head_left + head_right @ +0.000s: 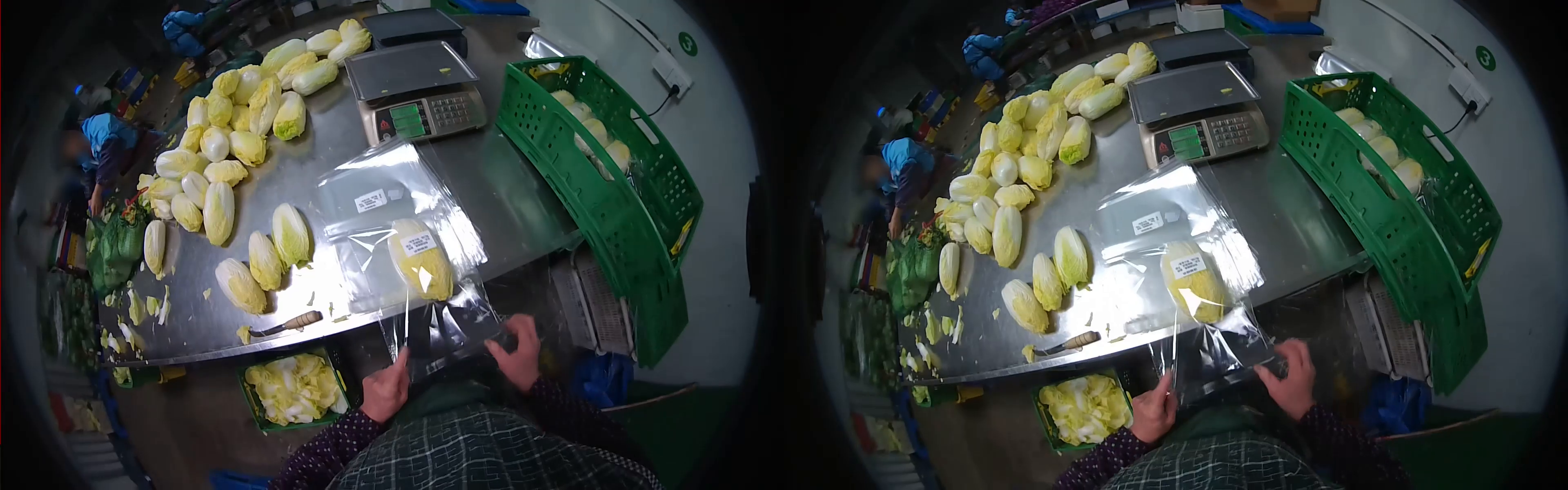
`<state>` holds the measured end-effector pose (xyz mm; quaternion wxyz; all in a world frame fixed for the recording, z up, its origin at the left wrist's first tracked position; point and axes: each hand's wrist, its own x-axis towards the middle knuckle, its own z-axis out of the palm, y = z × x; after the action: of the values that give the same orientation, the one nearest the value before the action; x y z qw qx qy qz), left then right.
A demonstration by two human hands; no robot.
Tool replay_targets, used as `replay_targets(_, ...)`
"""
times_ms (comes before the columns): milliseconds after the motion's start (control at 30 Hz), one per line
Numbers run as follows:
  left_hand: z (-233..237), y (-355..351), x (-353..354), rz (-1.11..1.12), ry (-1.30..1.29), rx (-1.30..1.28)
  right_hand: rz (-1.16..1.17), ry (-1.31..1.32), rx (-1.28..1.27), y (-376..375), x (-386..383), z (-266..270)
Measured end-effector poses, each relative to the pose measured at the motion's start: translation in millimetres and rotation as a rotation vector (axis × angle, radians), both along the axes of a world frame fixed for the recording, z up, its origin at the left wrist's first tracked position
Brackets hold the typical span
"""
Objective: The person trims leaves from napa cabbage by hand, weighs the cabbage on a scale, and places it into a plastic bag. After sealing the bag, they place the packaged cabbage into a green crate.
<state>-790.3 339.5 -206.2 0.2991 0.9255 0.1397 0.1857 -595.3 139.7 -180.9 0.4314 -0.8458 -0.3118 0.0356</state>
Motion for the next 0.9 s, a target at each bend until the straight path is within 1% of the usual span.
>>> replay_targets(67,17,8,4,-0.224,0.047,0.168,-0.216,0.025,-0.004,18,6,10)
replay_targets(100,24,10,7,-0.278,0.073,0.202,-0.135,0.092,-0.012,12,13,-10)
replay_targets(133,27,17,8,-0.377,0.082,0.221,-0.051,0.494,0.110,-1,20,-41)
replay_targets(200,25,25,5,-0.400,0.077,0.248,-0.028,0.945,0.100,-15,28,-34)
replay_targets(267,44,33,10,-0.467,0.042,0.211,-0.028,0.882,0.077,-23,35,-12)
replay_targets(300,51,32,9,-0.484,0.029,0.201,-0.006,0.895,0.021,-34,46,-2)
replay_targets(333,56,37,13,-0.498,0.007,0.209,0.002,0.582,0.031,-37,46,-1)
replay_targets(400,38,44,8,-0.493,-0.071,0.349,0.037,0.196,-0.083,-25,44,40)
replay_targets(467,36,42,8,-0.432,-0.112,0.371,0.392,0.126,-0.020,8,32,58)
replay_targets(500,40,43,12,-0.435,-0.135,0.366,0.557,0.082,0.021,26,21,62)
replay_targets(533,45,43,16,-0.435,-0.163,0.364,0.690,0.123,0.060,43,11,54)
replay_targets(600,52,43,22,-0.417,-0.190,0.371,0.849,0.108,0.022,75,-6,43)
replay_targets(667,54,44,21,-0.406,-0.187,0.382,0.922,0.116,0.032,94,-10,33)
replay_targets(767,54,48,21,-0.420,-0.164,0.394,0.968,0.194,-0.004,108,-6,27)
replay_targets(867,55,52,23,-0.439,-0.158,0.386,1.052,0.253,-0.107,112,-11,23)
replay_targets(900,53,53,20,-0.433,-0.147,0.381,1.048,0.183,-0.036,105,-14,24)
